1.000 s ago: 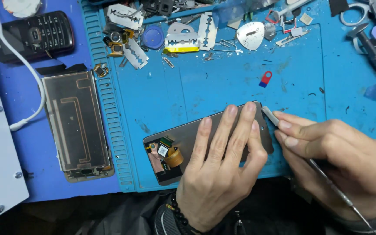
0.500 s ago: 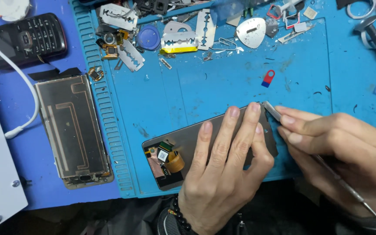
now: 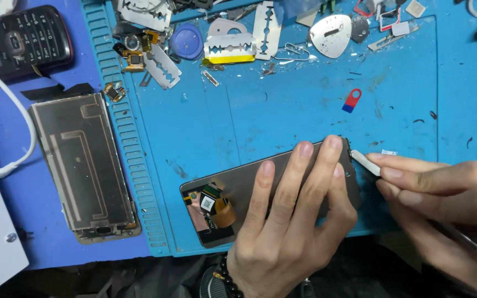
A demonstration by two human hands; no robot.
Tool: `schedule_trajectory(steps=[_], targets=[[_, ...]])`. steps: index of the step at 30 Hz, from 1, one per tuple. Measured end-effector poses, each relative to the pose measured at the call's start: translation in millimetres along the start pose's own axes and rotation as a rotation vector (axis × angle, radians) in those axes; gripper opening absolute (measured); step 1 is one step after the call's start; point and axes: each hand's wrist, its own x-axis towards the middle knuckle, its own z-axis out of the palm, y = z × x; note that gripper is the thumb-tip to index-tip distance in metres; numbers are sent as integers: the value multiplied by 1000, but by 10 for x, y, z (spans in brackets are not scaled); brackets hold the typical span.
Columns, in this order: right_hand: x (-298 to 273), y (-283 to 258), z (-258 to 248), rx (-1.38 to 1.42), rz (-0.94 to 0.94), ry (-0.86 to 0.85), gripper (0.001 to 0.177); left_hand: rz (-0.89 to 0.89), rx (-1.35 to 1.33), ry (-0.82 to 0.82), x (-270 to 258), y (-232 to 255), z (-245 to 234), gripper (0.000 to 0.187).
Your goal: The person holds a phone back cover on a blue repair mat and pries along its edges with a thin blade, scraping off old adhesive residue. They rotate the cover and continue prying and scraping along different sides, occasionally picking debris away by hand.
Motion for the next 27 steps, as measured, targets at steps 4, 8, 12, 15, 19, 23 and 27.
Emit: schedule_trajectory(steps=[4,8,12,15,19,23,27], targets=[[-48,-39,-15,9,27,1,10,9,-1,0,4,1,-4,15],[95,-127,-51,39,43,-37,15,-3,2,10,8,23,-14,16],[-10,-99,-55,35,8,-58,17,-11,1,29,2,39,-14,14],[152,-332,7,32,-119,73,10,1,5,21,-14,35,-38,12],[139,-335,-67,-3,-207,41,14,9,-34,39,-15,38,-52,12],[78,-347,79,-28,-140,166,26,-15,-35,37,-34,58,-46,10],[-5,-225,81,24,-118,225,31,-12,-14,72,-41,56,-12,14]])
